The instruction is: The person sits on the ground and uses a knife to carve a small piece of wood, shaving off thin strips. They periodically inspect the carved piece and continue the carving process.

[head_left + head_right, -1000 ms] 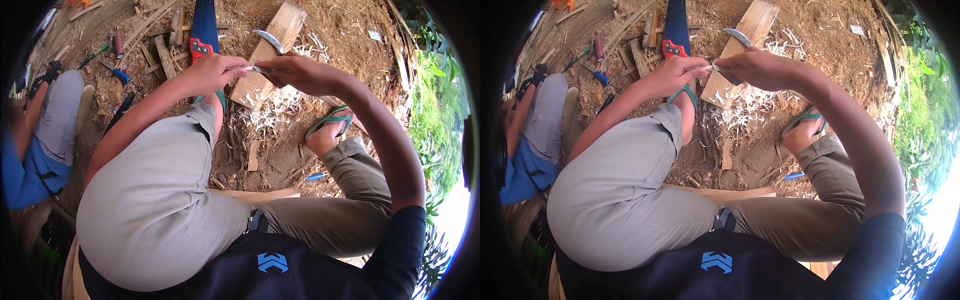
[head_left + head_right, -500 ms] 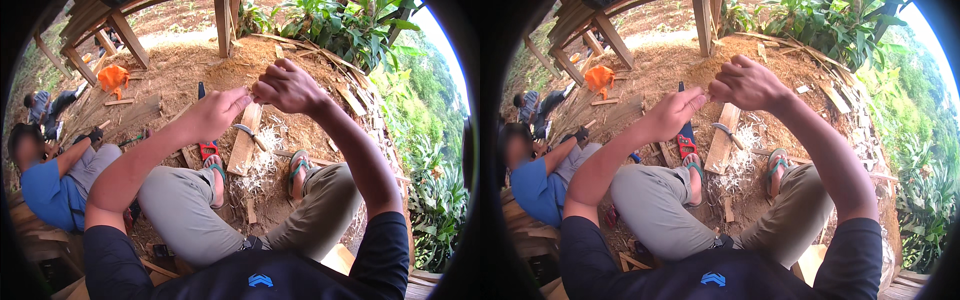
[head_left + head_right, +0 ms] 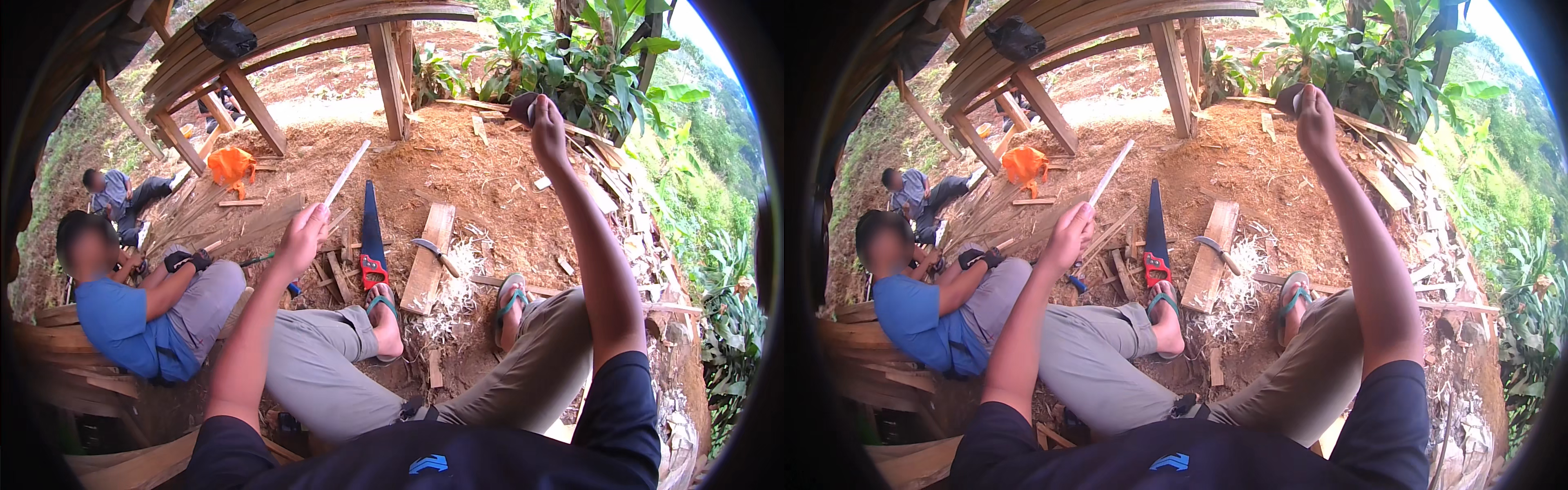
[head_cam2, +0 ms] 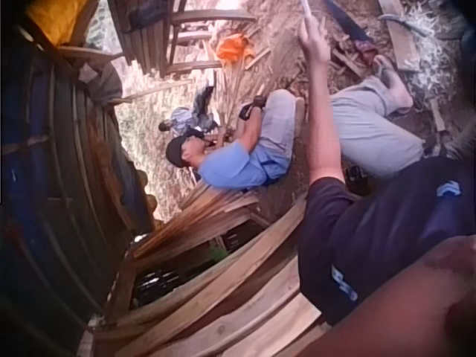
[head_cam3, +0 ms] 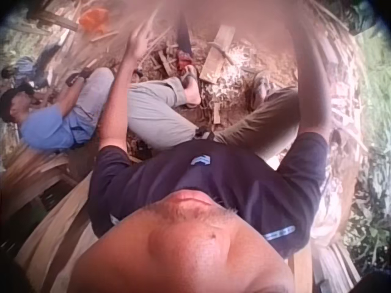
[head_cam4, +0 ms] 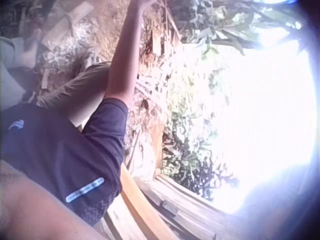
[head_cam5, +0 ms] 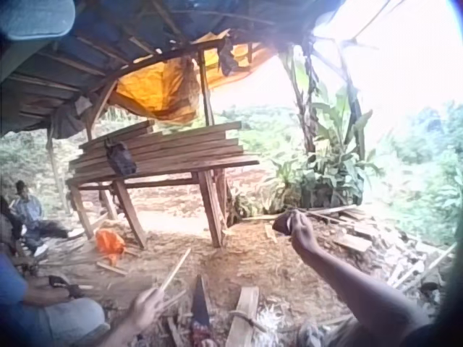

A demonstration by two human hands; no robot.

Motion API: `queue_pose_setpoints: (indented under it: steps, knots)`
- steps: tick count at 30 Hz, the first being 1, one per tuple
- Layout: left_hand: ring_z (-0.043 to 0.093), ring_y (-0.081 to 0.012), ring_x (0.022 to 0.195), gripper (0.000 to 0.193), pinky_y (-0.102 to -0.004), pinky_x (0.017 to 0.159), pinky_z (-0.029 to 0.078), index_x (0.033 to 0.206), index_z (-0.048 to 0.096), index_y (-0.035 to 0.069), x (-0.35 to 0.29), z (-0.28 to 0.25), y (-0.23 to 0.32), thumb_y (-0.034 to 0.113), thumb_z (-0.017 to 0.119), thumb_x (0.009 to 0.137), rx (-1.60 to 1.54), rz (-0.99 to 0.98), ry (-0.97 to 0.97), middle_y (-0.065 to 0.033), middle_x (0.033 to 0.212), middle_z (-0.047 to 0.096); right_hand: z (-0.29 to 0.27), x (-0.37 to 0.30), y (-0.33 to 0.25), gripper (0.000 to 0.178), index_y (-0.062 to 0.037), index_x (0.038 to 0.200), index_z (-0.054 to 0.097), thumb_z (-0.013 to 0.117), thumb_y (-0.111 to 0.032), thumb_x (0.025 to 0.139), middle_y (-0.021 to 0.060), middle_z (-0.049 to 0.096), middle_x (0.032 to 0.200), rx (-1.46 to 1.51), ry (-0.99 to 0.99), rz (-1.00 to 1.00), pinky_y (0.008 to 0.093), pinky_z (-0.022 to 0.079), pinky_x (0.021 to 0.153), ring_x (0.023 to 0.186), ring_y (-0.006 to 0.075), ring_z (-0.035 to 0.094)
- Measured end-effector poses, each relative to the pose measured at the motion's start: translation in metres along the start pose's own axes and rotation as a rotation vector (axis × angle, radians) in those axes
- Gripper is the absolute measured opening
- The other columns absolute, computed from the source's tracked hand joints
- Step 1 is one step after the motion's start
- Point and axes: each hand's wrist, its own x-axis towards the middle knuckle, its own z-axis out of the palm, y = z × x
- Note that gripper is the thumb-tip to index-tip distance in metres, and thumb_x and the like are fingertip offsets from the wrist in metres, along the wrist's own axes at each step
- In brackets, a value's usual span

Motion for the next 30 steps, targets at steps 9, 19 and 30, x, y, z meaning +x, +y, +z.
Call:
queue_pose_setpoints:
  steps: [9, 19, 30]
  knots:
    - [0.025, -0.0028, 0.041, 0.030, -0.0214, 0.037, 0.017, 0.084, 0.043, 0.014, 0.022, 0.113, -0.003, 0.035, 0.032, 0.104, -0.426, 0.079, 0.024, 0.0073, 0.054, 0.030, 0.125, -0.142, -0.074, 0.041, -0.0083, 0.110, 0.059, 0.029, -0.036, 0.105, 0.0036, 0.062, 0.086, 0.439, -0.292, 0.554, 0.0298, 0.047, 0.066, 0.074, 0.0110, 0.057]
    - [0.060, -0.0135, 0.086, 0.036, -0.0289, 0.073, 0.048, 0.119, 0.054, -0.003, 0.035, 0.183, 0.005, 0.024, 0.039, 0.102, -0.285, 0.102, 0.240, -0.0101, 0.102, 0.064, 0.147, -0.140, -0.062, 0.039, -0.0038, 0.089, 0.057, 0.032, -0.028, 0.105, 0.0055, 0.055, 0.074, 0.300, -0.280, 0.542, 0.0316, 0.041, 0.064, 0.067, 0.0143, 0.049]
    - [0.053, -0.0212, 0.061, 0.041, -0.0387, 0.060, 0.041, 0.089, 0.057, -0.003, 0.053, 0.153, 0.035, 0.029, 0.034, 0.102, -0.065, 0.075, 0.303, -0.0130, 0.068, 0.057, 0.159, -0.101, -0.096, 0.035, -0.0080, 0.088, 0.055, 0.036, -0.031, 0.105, -0.0011, 0.047, 0.068, 0.555, -0.195, 0.603, 0.0284, 0.034, 0.056, 0.059, 0.0105, 0.039]
